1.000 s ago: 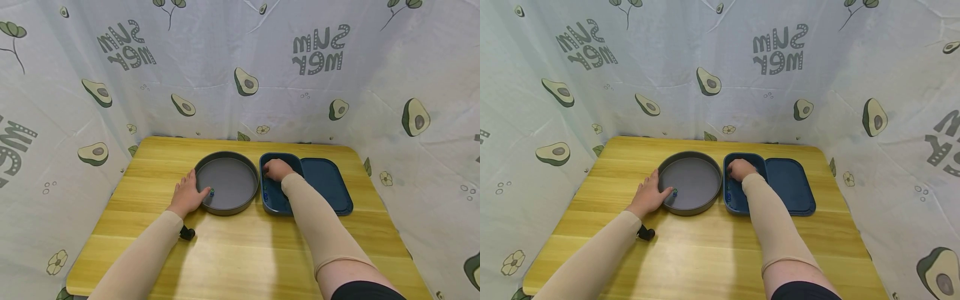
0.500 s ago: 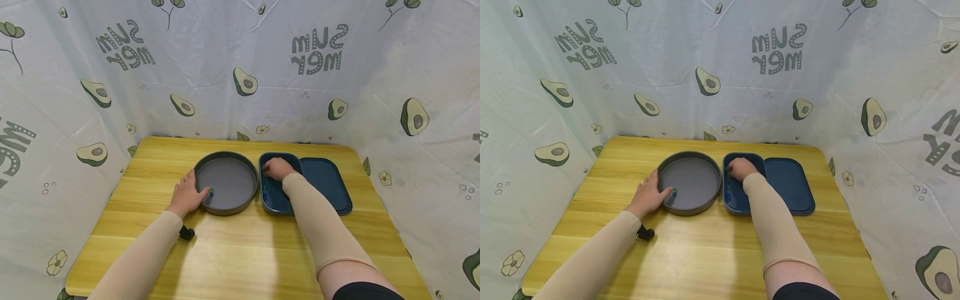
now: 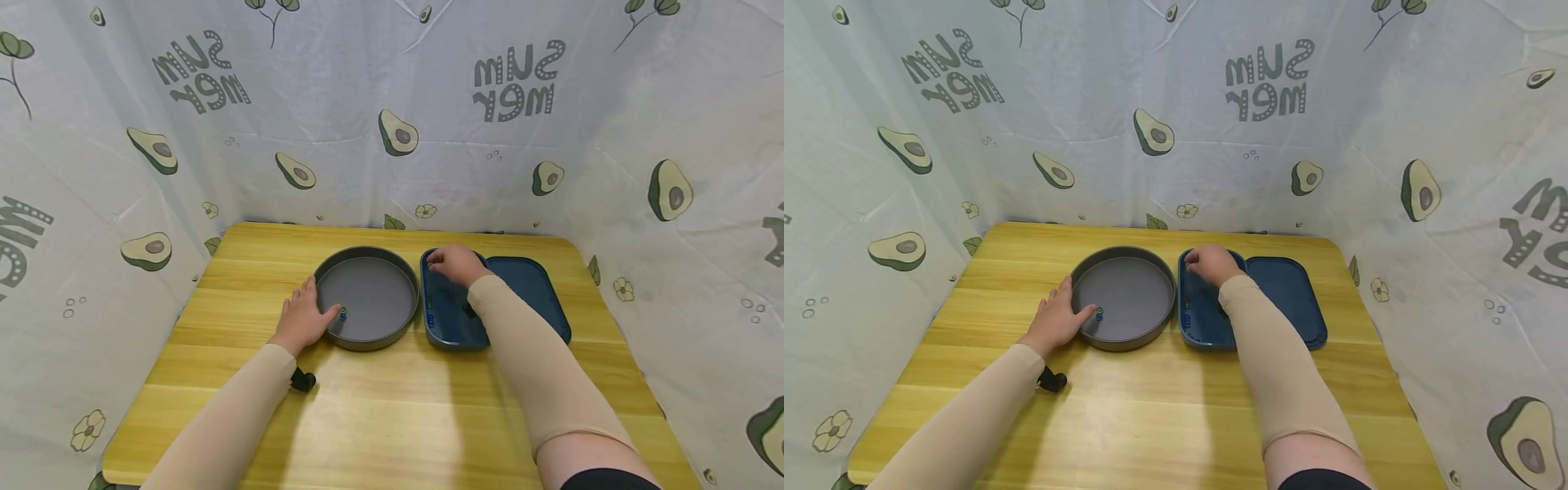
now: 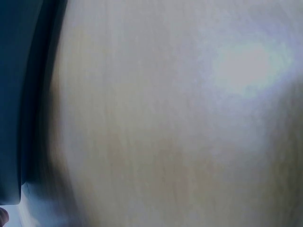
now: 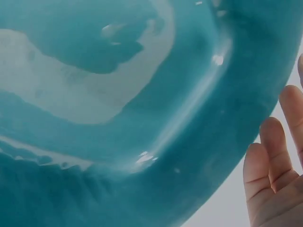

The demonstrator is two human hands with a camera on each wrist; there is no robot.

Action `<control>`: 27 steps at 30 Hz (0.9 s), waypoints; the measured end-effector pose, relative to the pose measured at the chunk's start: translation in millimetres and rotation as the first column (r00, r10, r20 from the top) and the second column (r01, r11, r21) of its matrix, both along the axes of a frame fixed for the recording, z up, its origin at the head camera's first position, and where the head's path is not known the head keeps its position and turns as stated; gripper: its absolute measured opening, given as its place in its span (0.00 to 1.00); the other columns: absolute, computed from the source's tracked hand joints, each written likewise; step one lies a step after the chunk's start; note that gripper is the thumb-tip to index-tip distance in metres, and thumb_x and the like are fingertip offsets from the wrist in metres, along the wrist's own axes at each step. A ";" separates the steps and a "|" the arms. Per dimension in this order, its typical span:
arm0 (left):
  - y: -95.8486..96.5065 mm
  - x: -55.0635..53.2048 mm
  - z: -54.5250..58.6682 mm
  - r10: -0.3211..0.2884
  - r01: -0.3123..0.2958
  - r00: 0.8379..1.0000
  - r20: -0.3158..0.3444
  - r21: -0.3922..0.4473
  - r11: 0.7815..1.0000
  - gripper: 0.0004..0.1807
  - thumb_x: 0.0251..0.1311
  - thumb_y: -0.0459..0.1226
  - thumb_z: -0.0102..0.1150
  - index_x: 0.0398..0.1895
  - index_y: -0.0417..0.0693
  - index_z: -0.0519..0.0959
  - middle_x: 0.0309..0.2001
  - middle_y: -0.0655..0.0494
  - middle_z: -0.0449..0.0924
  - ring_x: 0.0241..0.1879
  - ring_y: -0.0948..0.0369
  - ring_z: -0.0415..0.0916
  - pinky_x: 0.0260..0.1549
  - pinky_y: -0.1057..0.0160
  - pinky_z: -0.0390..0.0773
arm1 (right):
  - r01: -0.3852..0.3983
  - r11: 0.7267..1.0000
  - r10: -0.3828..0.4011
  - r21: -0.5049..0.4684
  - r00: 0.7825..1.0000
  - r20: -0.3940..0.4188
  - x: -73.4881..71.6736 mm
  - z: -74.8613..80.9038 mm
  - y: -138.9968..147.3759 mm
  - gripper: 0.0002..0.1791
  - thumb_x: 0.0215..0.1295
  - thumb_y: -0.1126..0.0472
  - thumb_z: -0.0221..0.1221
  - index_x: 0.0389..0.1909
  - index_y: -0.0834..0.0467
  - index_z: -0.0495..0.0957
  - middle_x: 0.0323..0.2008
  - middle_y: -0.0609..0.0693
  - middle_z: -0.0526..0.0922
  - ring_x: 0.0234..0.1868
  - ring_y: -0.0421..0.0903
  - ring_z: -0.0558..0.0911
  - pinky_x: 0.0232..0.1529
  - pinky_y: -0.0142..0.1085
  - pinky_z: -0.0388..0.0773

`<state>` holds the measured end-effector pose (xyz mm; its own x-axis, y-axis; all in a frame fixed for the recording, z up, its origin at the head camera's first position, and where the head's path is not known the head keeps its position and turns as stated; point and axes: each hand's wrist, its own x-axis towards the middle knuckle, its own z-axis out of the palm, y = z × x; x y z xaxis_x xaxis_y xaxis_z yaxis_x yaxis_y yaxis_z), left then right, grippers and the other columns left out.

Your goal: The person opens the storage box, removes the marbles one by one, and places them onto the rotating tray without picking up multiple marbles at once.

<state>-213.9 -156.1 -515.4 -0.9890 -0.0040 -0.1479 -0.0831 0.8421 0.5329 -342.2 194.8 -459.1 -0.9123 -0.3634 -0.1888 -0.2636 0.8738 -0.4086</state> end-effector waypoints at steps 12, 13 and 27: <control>0.0 0.4 -0.1 0.003 -0.003 1.000 -0.008 0.002 1.000 0.56 0.73 0.62 0.54 0.87 0.41 0.37 0.86 0.37 0.43 0.83 0.32 0.41 0.80 0.30 0.41 | -0.047 0.992 0.044 -0.114 0.999 -0.024 12.5 13.9 -18.5 0.19 0.76 0.56 0.63 0.63 0.57 0.85 0.56 0.54 0.89 0.57 0.54 0.87 0.59 0.50 0.84; 0.1 0.6 0.2 0.003 -0.003 1.000 -0.008 0.003 1.000 0.56 0.73 0.62 0.54 0.87 0.41 0.37 0.86 0.37 0.43 0.83 0.32 0.41 0.80 0.30 0.41 | -0.051 0.992 0.048 -0.118 0.999 -0.024 14.1 14.8 -20.7 0.19 0.76 0.56 0.63 0.63 0.57 0.85 0.56 0.54 0.89 0.57 0.54 0.87 0.58 0.50 0.85; -0.3 1.8 0.2 -0.003 0.003 1.000 0.001 0.004 1.000 0.56 0.74 0.61 0.53 0.87 0.41 0.35 0.86 0.37 0.41 0.83 0.32 0.39 0.80 0.30 0.39 | -0.108 0.975 0.111 -0.192 0.994 0.010 37.7 23.7 -54.4 0.17 0.76 0.55 0.64 0.61 0.54 0.86 0.52 0.50 0.90 0.47 0.48 0.86 0.47 0.42 0.86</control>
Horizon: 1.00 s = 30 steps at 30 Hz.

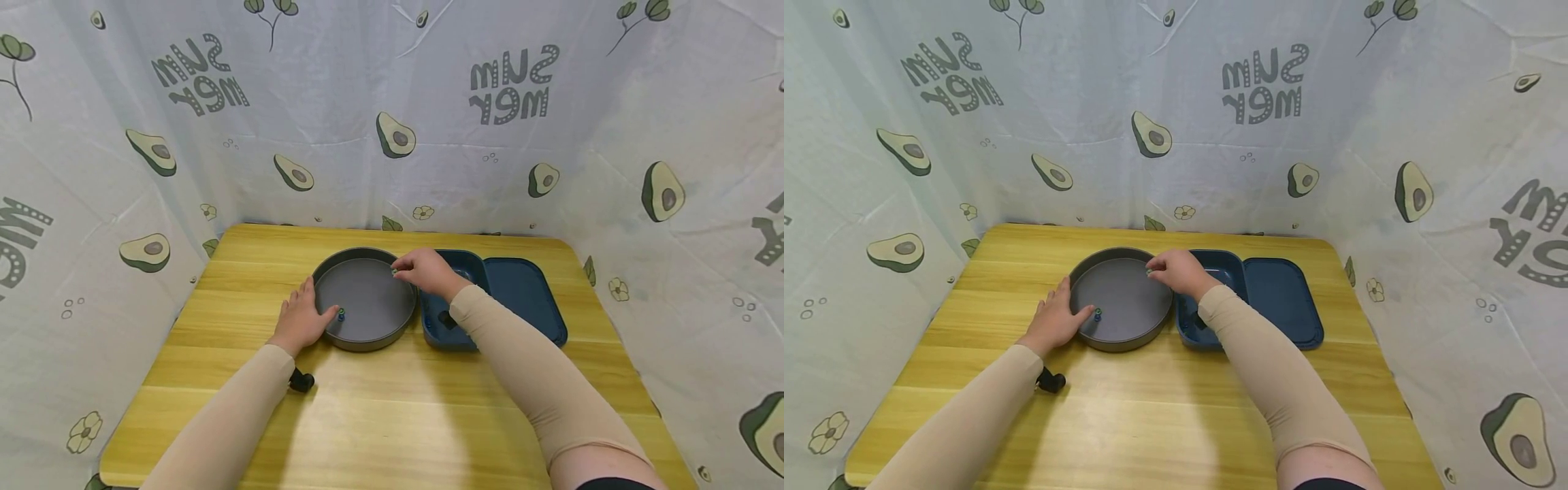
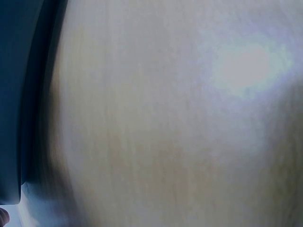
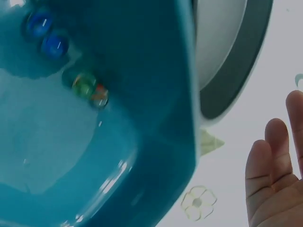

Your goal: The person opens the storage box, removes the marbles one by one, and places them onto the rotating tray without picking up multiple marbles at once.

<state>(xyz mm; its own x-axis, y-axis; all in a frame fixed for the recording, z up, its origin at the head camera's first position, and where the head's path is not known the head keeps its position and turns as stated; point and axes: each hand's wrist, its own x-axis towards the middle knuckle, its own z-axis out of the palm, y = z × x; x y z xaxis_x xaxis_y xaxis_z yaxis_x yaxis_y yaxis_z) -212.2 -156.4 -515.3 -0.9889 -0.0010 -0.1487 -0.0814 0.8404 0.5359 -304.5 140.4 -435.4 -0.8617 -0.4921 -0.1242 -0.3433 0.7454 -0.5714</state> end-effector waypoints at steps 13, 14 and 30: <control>1.1 -1.1 -0.7 0.002 -0.002 1.000 -0.002 0.001 1.000 0.57 0.73 0.62 0.53 0.87 0.41 0.36 0.86 0.38 0.42 0.83 0.32 0.40 0.80 0.30 0.40 | -0.088 0.995 0.087 -0.046 0.996 -0.022 15.9 -6.3 -29.6 0.18 0.75 0.54 0.65 0.60 0.55 0.87 0.50 0.47 0.91 0.46 0.44 0.87 0.46 0.39 0.86; 1.1 -1.1 -0.6 0.002 -0.002 1.000 -0.002 0.002 1.000 0.57 0.73 0.62 0.54 0.87 0.41 0.36 0.86 0.38 0.42 0.83 0.32 0.40 0.80 0.30 0.40 | -0.089 0.995 0.088 -0.049 0.996 -0.021 16.9 -6.4 -31.3 0.18 0.75 0.54 0.65 0.60 0.55 0.87 0.50 0.47 0.91 0.46 0.44 0.87 0.46 0.39 0.86; 2.0 -0.3 2.6 -0.004 0.004 1.000 0.002 -0.001 1.000 0.56 0.74 0.61 0.53 0.87 0.40 0.36 0.86 0.37 0.42 0.83 0.31 0.40 0.80 0.29 0.40 | -0.099 0.992 0.100 -0.079 0.995 0.009 25.6 -11.0 -44.9 0.18 0.74 0.55 0.66 0.60 0.56 0.87 0.51 0.47 0.91 0.48 0.44 0.87 0.48 0.38 0.86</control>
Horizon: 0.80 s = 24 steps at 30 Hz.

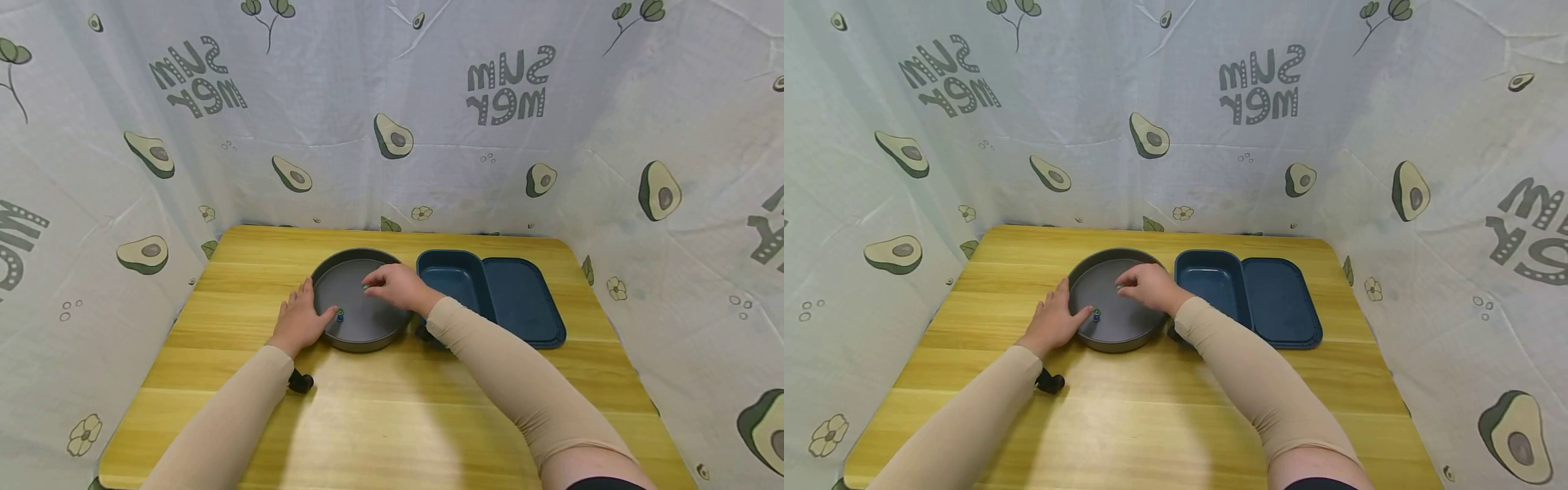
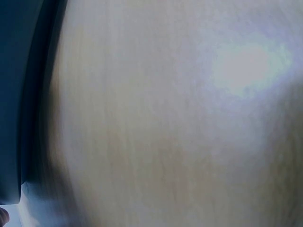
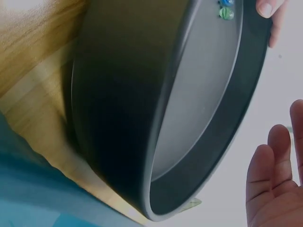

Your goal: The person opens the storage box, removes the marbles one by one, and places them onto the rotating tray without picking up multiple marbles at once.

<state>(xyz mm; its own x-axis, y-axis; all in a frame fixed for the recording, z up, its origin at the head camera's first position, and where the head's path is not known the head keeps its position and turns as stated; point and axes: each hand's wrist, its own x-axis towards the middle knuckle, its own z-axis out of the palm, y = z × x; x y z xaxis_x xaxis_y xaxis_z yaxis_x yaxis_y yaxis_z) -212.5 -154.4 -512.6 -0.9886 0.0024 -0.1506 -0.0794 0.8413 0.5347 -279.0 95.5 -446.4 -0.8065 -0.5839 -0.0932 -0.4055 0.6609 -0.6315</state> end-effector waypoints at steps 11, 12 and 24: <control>0.4 0.1 0.3 0.003 -0.003 1.000 -0.002 0.008 1.000 0.56 0.74 0.61 0.54 0.87 0.40 0.37 0.86 0.37 0.42 0.83 0.31 0.41 0.80 0.29 0.40 | -0.016 1.000 0.016 -0.017 1.000 0.006 -0.1 -3.6 -3.0 0.19 0.73 0.54 0.66 0.60 0.56 0.87 0.49 0.46 0.92 0.48 0.42 0.88 0.48 0.37 0.87; 0.4 0.1 0.2 0.003 -0.003 1.000 -0.002 0.009 1.000 0.56 0.74 0.61 0.54 0.87 0.40 0.37 0.86 0.37 0.42 0.83 0.31 0.41 0.80 0.29 0.40 | -0.016 1.000 0.016 -0.017 1.000 0.006 -0.1 -3.8 -3.1 0.19 0.73 0.54 0.66 0.59 0.56 0.87 0.49 0.46 0.92 0.47 0.42 0.88 0.47 0.37 0.87; 0.7 -0.1 -0.3 0.005 -0.005 1.000 -0.005 0.006 1.000 0.56 0.73 0.61 0.54 0.87 0.40 0.37 0.86 0.37 0.42 0.83 0.31 0.41 0.80 0.29 0.40 | -0.015 1.000 0.016 -0.019 1.000 0.011 1.4 -3.4 -5.4 0.18 0.73 0.55 0.67 0.59 0.56 0.87 0.49 0.46 0.92 0.47 0.42 0.88 0.46 0.36 0.86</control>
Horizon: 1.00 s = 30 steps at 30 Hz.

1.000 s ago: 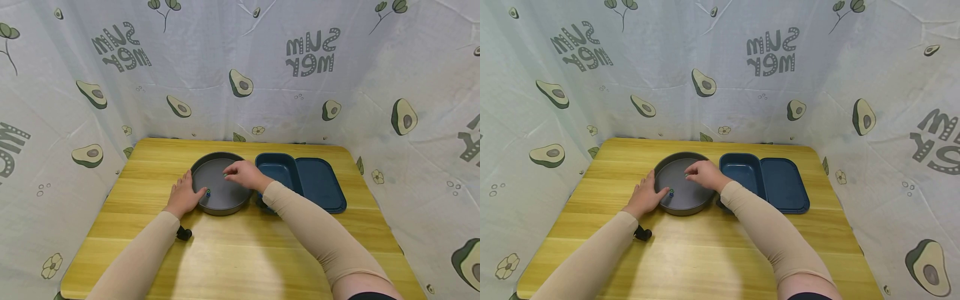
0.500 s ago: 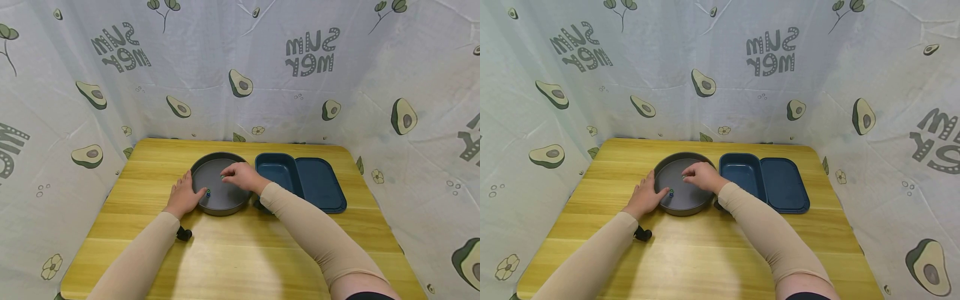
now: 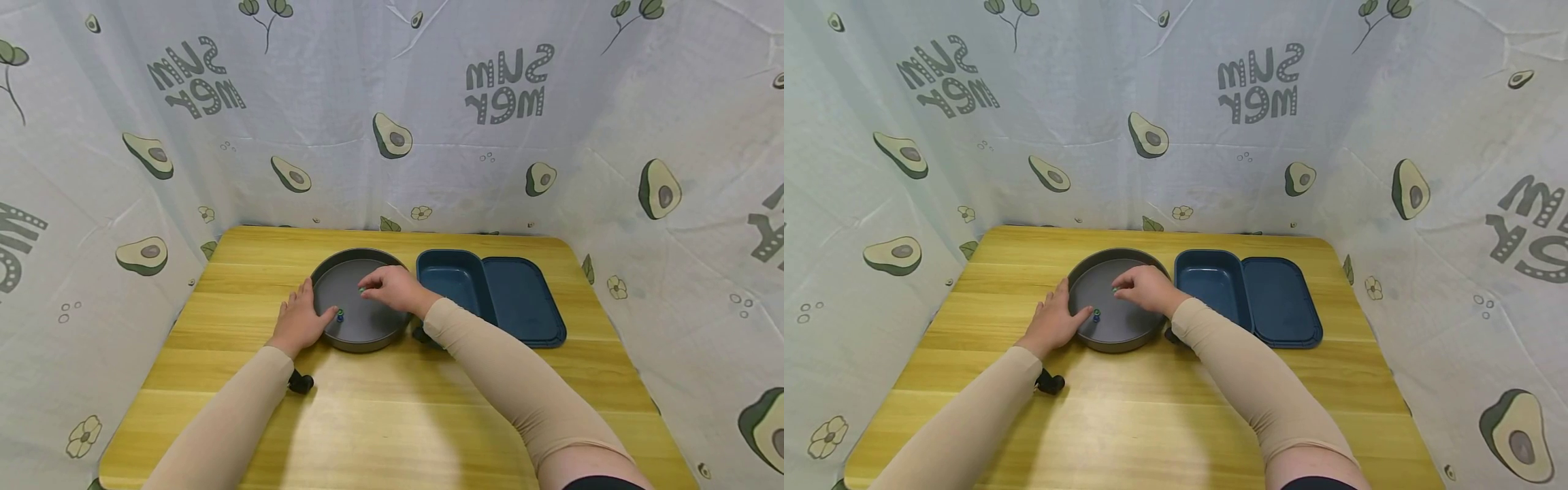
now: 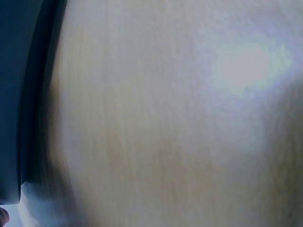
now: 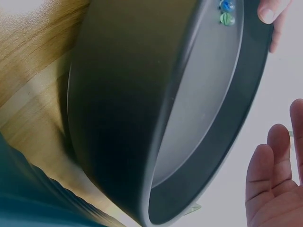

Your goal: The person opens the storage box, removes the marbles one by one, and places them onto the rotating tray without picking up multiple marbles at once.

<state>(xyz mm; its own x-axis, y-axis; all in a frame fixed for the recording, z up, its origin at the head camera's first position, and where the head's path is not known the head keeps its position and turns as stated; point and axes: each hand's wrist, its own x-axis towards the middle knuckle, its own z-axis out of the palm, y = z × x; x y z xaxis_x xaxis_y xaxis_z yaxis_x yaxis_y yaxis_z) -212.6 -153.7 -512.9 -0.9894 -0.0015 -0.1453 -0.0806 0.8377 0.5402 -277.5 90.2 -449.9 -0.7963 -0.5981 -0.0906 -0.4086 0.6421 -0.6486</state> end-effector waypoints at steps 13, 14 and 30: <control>-0.9 0.9 -1.1 0.002 -0.002 1.000 0.004 0.001 1.000 0.56 0.74 0.61 0.54 0.87 0.41 0.37 0.86 0.38 0.42 0.83 0.31 0.40 0.80 0.29 0.40 | -0.007 1.000 0.007 0.009 1.000 -0.010 -0.5 -1.5 -1.3 0.18 0.73 0.54 0.67 0.59 0.55 0.87 0.50 0.45 0.91 0.47 0.41 0.88 0.46 0.35 0.86; -0.8 0.9 -1.1 0.002 -0.002 1.000 0.005 0.002 1.000 0.56 0.74 0.61 0.54 0.87 0.41 0.36 0.86 0.38 0.42 0.83 0.31 0.40 0.80 0.29 0.39 | -0.007 1.000 0.007 0.009 1.000 -0.011 -0.6 -1.7 -1.4 0.18 0.73 0.53 0.67 0.59 0.55 0.87 0.50 0.45 0.91 0.47 0.41 0.88 0.46 0.35 0.86; -0.1 0.4 -1.3 0.004 -0.004 1.000 0.008 0.002 1.000 0.57 0.73 0.62 0.54 0.87 0.41 0.36 0.86 0.38 0.42 0.83 0.31 0.40 0.80 0.29 0.39 | -0.003 1.000 0.003 -0.014 1.000 0.007 1.4 0.5 -1.5 0.18 0.73 0.55 0.67 0.60 0.55 0.87 0.50 0.46 0.91 0.47 0.42 0.87 0.45 0.35 0.86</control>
<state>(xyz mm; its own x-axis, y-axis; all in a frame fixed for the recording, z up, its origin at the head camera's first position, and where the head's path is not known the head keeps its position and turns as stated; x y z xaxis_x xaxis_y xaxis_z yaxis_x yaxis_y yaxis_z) -212.2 -153.8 -514.1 -0.9882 -0.0049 -0.1532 -0.0881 0.8362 0.5413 -276.1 88.7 -449.4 -0.7939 -0.6017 -0.0878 -0.4056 0.6316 -0.6607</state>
